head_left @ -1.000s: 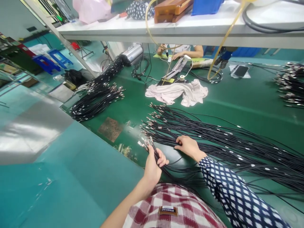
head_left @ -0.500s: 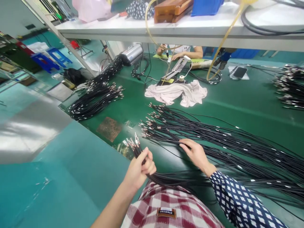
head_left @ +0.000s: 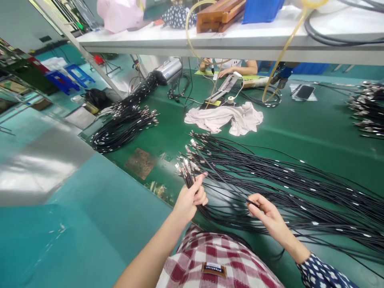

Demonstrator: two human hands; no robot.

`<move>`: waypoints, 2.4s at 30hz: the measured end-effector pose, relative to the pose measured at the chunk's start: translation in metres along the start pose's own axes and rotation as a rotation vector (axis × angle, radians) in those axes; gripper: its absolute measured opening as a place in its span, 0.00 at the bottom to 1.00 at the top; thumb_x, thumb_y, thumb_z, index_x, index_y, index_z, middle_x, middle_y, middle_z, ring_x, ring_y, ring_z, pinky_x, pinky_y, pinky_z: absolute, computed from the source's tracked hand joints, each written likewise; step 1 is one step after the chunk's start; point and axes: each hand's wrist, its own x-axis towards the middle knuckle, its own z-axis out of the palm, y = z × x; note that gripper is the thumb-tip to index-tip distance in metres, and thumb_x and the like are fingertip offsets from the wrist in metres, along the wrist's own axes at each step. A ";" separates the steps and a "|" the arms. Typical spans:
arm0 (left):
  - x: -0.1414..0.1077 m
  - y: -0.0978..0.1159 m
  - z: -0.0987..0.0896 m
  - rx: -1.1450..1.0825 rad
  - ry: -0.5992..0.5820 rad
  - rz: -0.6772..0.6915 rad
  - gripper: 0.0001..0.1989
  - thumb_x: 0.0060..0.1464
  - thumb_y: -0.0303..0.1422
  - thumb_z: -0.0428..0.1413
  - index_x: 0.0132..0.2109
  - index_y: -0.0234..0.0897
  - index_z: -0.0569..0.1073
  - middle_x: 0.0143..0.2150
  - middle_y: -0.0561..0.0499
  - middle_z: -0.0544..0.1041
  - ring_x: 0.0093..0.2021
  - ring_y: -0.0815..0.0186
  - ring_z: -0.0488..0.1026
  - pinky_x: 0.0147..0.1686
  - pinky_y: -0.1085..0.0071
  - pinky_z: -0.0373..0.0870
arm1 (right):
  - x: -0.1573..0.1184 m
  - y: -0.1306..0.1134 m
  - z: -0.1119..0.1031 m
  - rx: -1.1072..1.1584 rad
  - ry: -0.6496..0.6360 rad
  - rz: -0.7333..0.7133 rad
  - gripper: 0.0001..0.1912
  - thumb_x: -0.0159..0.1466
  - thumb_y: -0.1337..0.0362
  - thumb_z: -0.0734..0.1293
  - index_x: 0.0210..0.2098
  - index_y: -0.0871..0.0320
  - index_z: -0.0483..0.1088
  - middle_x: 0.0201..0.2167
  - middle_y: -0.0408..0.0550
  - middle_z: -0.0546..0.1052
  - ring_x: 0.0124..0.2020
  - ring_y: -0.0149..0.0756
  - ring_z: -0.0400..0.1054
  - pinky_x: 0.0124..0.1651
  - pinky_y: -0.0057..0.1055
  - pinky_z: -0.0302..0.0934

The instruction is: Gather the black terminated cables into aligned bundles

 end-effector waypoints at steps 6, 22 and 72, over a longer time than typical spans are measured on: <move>0.002 0.004 0.003 -0.030 0.015 0.085 0.16 0.54 0.36 0.54 0.49 0.33 0.69 0.14 0.63 0.43 0.15 0.78 0.43 0.21 0.76 0.49 | -0.016 0.007 0.004 -0.133 -0.030 0.022 0.09 0.64 0.56 0.58 0.38 0.54 0.62 0.32 0.45 0.64 0.32 0.35 0.60 0.37 0.31 0.57; -0.015 -0.002 0.009 0.006 0.044 0.108 0.20 0.53 0.40 0.55 0.48 0.29 0.71 0.14 0.63 0.44 0.15 0.78 0.43 0.20 0.76 0.49 | 0.003 -0.047 0.082 -0.155 -0.038 -0.095 0.12 0.66 0.57 0.57 0.45 0.54 0.63 0.27 0.43 0.69 0.28 0.32 0.62 0.33 0.29 0.56; -0.011 -0.032 -0.025 -0.078 0.266 0.136 0.17 0.54 0.38 0.55 0.47 0.32 0.67 0.17 0.62 0.46 0.17 0.78 0.45 0.22 0.77 0.51 | 0.025 -0.004 0.034 -0.134 -0.181 0.082 0.15 0.64 0.54 0.58 0.45 0.55 0.65 0.30 0.43 0.66 0.29 0.31 0.60 0.33 0.28 0.58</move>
